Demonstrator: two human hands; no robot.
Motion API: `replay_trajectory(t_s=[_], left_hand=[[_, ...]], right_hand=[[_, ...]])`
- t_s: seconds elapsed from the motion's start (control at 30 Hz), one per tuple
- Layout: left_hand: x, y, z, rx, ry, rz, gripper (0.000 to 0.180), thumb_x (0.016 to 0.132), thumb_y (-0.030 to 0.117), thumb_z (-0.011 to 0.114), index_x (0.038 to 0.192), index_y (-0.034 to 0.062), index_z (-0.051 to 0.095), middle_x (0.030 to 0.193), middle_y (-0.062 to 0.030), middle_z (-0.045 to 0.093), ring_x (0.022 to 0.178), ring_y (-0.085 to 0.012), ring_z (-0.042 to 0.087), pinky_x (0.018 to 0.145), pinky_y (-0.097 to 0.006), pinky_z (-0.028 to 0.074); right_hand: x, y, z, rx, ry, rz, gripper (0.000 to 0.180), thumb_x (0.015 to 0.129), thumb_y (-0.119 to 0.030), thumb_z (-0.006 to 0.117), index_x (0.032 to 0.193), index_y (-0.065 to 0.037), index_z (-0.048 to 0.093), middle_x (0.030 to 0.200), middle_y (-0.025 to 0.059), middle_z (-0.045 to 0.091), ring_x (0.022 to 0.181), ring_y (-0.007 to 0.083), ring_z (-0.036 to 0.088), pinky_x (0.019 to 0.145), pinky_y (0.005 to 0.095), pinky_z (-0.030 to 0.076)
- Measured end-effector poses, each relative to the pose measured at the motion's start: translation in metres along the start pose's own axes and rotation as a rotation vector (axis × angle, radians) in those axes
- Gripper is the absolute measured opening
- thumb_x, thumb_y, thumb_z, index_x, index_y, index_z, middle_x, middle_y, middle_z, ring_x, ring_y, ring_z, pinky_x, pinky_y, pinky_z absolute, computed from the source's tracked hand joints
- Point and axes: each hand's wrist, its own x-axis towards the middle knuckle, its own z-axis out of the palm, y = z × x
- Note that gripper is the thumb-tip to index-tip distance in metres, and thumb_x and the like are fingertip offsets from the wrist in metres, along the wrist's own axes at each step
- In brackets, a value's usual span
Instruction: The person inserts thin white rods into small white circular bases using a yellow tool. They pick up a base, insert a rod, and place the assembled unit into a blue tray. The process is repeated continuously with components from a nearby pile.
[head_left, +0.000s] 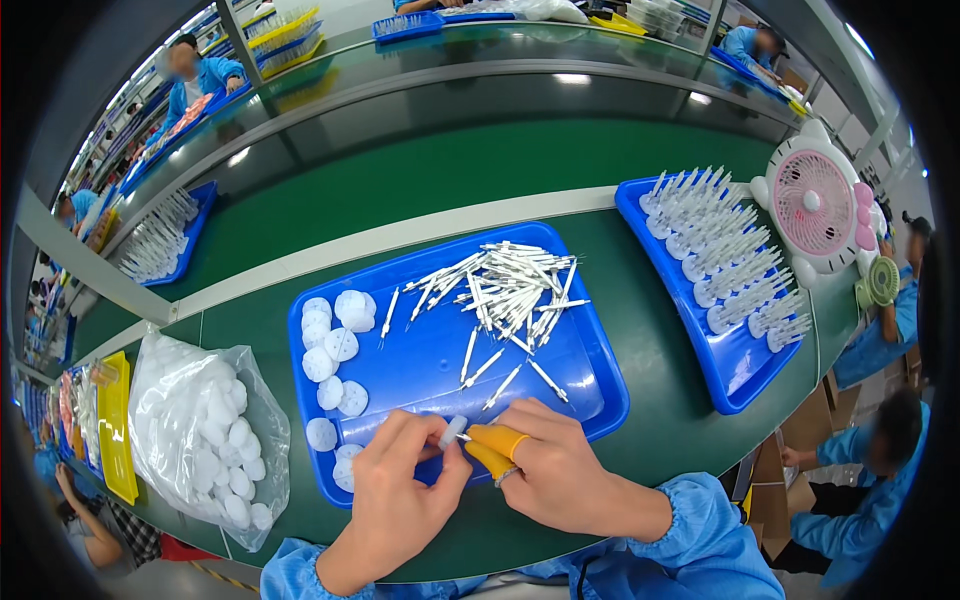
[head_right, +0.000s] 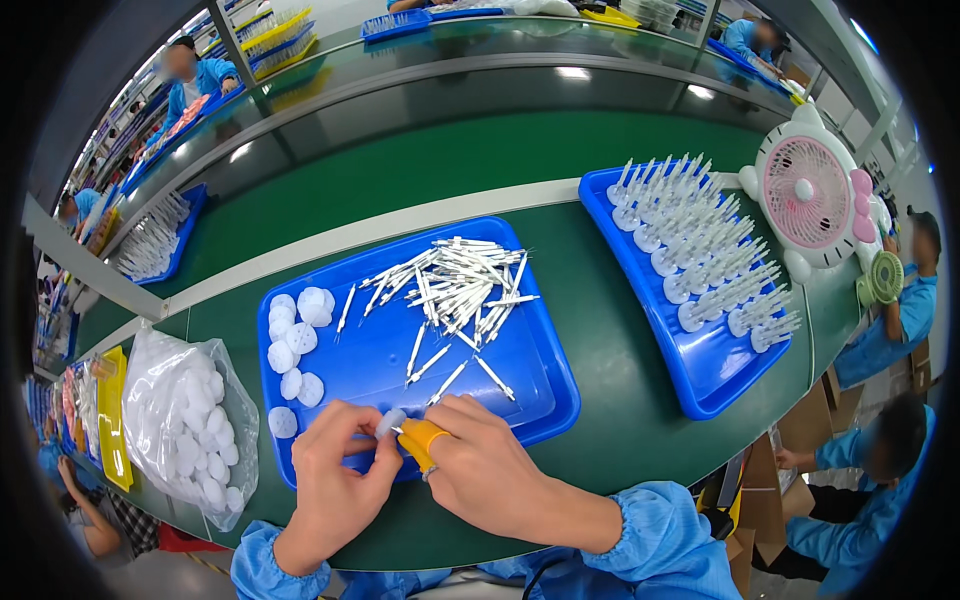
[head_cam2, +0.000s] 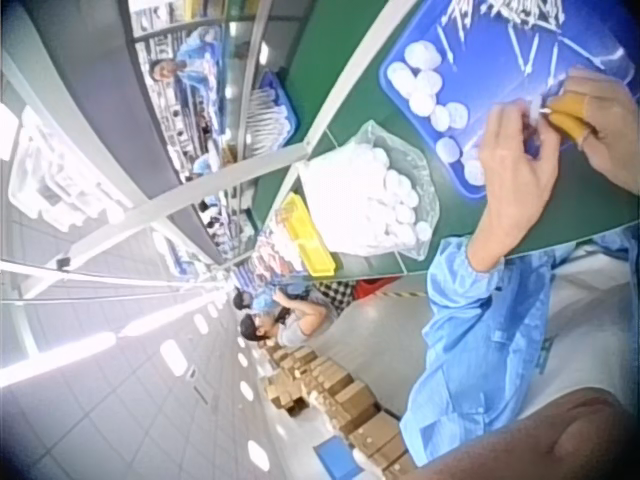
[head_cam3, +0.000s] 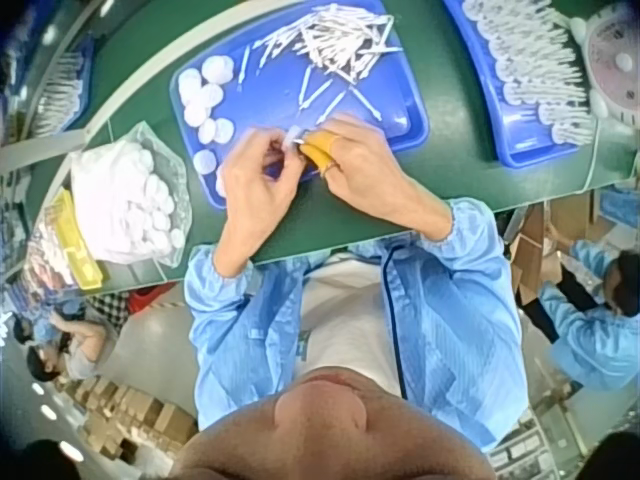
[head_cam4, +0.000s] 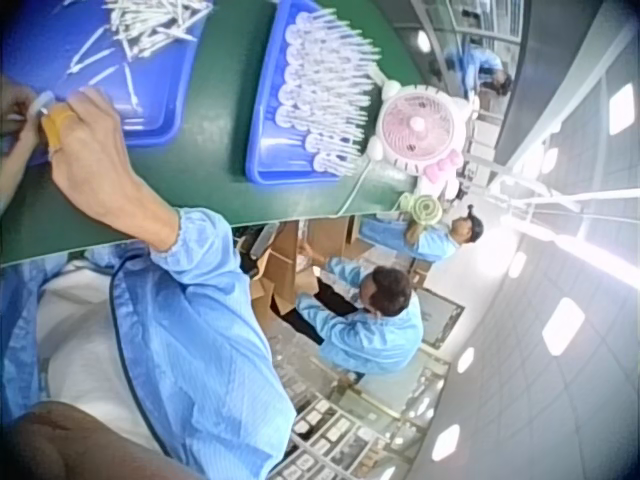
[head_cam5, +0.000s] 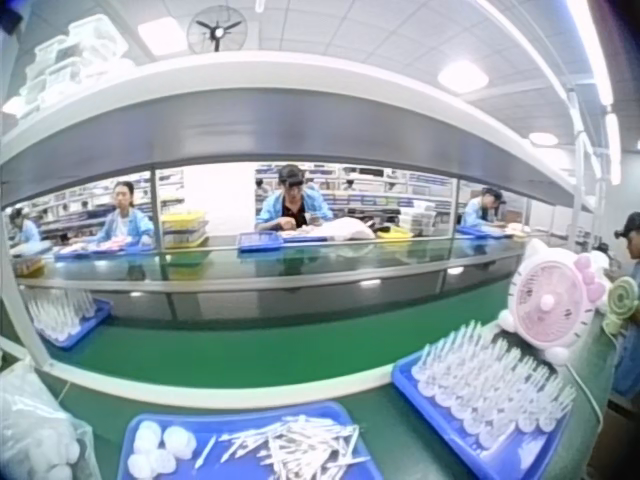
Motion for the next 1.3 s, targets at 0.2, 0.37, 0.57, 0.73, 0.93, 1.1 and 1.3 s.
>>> replay_trajectory(t_s=[0.2, 0.37, 0.57, 0.73, 0.93, 1.1, 1.3], left_hand=[[-0.003, -0.002, 0.003, 0.02, 0.003, -0.014, 0.017, 0.088, -0.002, 0.076, 0.102, -0.004, 0.067, 0.094, -0.0162, 0.067, 0.076, -0.0316, 0.075, 0.067, -0.039, 0.061], [0.007, -0.011, -0.009, 0.04, 0.125, -0.057, 0.015, 0.091, -0.003, 0.074, 0.105, -0.0059, 0.068, 0.098, -0.0168, 0.068, 0.082, -0.0302, 0.075, 0.071, -0.037, 0.064], [0.01, -0.012, -0.018, -0.012, 0.046, -0.097, 0.014, 0.095, -0.003, 0.072, 0.108, -0.0069, 0.07, 0.101, -0.0161, 0.069, 0.087, -0.0279, 0.076, 0.075, -0.034, 0.065], [0.012, -0.005, -0.022, -0.122, 0.003, -0.181, 0.013, 0.096, -0.004, 0.071, 0.109, -0.0059, 0.07, 0.102, -0.0149, 0.07, 0.088, -0.0258, 0.076, 0.075, -0.034, 0.065], [0.008, -0.007, -0.013, -0.121, -0.028, -0.075, 0.014, 0.094, -0.007, 0.072, 0.108, -0.0061, 0.071, 0.102, -0.012, 0.069, 0.088, -0.0194, 0.075, 0.072, -0.03, 0.065], [0.008, -0.006, -0.012, -0.085, -0.021, -0.069, 0.013, 0.093, -0.007, 0.073, 0.106, -0.0062, 0.071, 0.102, -0.0119, 0.07, 0.085, -0.0185, 0.076, 0.073, -0.03, 0.066], [0.007, -0.004, -0.011, -0.09, -0.026, -0.183, 0.014, 0.09, -0.006, 0.078, 0.102, -0.0062, 0.071, 0.098, -0.0117, 0.071, 0.084, -0.0178, 0.077, 0.073, -0.031, 0.067]], right_hand=[[0.001, -0.003, 0.005, 0.038, -0.08, 0.124, 0.038, 0.069, 0.007, 0.071, 0.106, 0.006, 0.075, 0.101, 0.0166, 0.065, 0.092, 0.0365, 0.062, 0.082, 0.0458, 0.053], [0.015, 0.009, -0.031, -0.109, -0.236, 0.147, 0.034, 0.07, 0.007, 0.071, 0.104, 0.004, 0.077, 0.106, 0.0135, 0.067, 0.1, 0.033, 0.061, 0.089, 0.0431, 0.051], [0.016, 0.016, -0.025, -0.317, -0.303, 0.054, 0.023, 0.072, 0.008, 0.073, 0.094, 0.004, 0.077, 0.105, 0.0115, 0.065, 0.103, 0.0312, 0.057, 0.084, 0.041, 0.045], [0.02, 0.005, -0.038, -0.12, -0.263, 0.148, 0.032, 0.075, 0.007, 0.073, 0.106, 0.005, 0.075, 0.104, 0.0132, 0.063, 0.102, 0.0329, 0.058, 0.084, 0.0423, 0.046], [0.017, 0.001, -0.024, 0.03, -0.243, 0.016, 0.048, 0.076, 0.012, 0.071, 0.122, 0.0, 0.074, 0.107, 0.0143, 0.069, 0.096, 0.0345, 0.063, 0.077, 0.0427, 0.051], [0.015, 0.01, -0.025, -0.022, -0.255, 0.019, 0.047, 0.071, 0.009, 0.07, 0.118, 0.007, 0.074, 0.104, 0.014, 0.064, 0.098, 0.0337, 0.06, 0.084, 0.0434, 0.05], [0.018, 0.007, -0.025, -0.102, -0.292, 0.062, 0.046, 0.074, 0.008, 0.069, 0.119, 0.007, 0.074, 0.106, 0.0147, 0.064, 0.101, 0.0341, 0.061, 0.089, 0.0443, 0.05]])
